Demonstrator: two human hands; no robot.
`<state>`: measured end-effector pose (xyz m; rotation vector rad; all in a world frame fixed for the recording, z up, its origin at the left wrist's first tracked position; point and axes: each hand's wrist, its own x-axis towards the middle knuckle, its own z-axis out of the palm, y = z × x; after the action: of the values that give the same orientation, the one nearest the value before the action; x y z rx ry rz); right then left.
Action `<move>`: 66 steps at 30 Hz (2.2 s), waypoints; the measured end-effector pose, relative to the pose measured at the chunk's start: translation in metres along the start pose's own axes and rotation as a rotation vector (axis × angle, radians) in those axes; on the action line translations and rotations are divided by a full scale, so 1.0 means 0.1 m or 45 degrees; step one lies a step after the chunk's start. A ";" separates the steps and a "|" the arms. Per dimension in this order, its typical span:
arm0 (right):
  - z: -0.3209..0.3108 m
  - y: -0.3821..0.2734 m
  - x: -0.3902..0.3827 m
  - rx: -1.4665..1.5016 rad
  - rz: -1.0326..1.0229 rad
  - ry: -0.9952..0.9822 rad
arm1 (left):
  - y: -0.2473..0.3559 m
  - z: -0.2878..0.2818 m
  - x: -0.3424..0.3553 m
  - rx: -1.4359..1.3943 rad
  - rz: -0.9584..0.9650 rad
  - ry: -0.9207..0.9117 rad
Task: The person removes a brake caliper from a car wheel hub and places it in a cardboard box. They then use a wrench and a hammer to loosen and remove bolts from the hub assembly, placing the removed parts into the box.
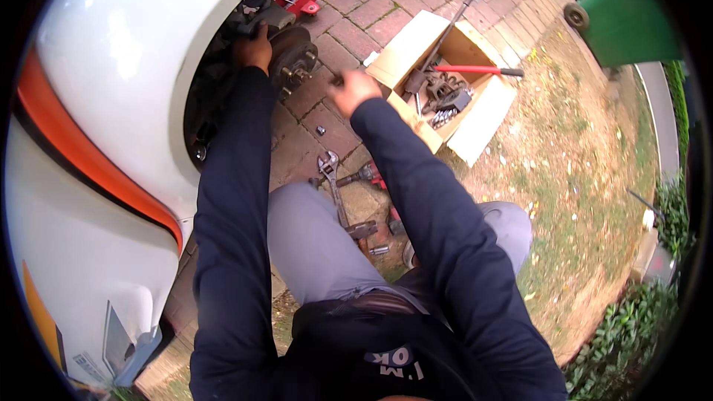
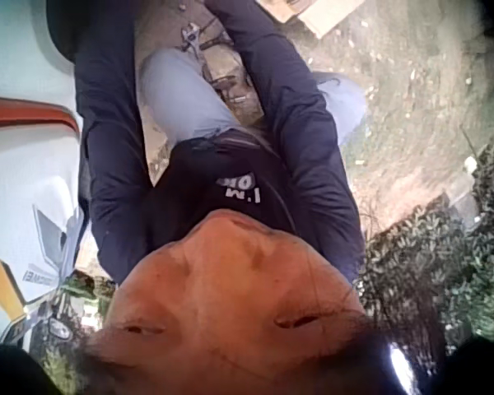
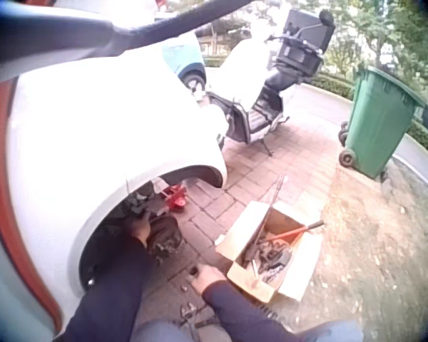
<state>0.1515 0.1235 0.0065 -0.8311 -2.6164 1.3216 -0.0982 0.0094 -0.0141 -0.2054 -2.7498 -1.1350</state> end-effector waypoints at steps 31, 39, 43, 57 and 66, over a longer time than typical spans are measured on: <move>-0.23 -0.50 1.80 1.252 -0.420 -0.394 | 0.81 -0.58 -0.22 -0.648 -0.704 -0.093; -0.28 -0.53 1.92 1.228 -0.436 -0.331 | 1.09 -0.48 -0.36 -0.749 -0.725 -0.007; -0.14 -0.56 1.75 1.272 -0.407 -0.179 | 0.85 -0.51 -0.38 -0.651 -0.631 -0.008; -0.15 -0.65 1.53 1.051 -0.522 -0.398 | 0.18 -0.77 -0.42 -1.033 -0.302 -0.196; -0.03 -0.49 1.80 1.085 -0.694 -0.552 | 0.34 -0.71 -0.50 -0.929 -0.246 -0.133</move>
<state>-0.0213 0.1940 0.0180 0.2929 -1.8957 2.2661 -0.0364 -0.0208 0.0491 -0.0792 -2.3389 -2.1938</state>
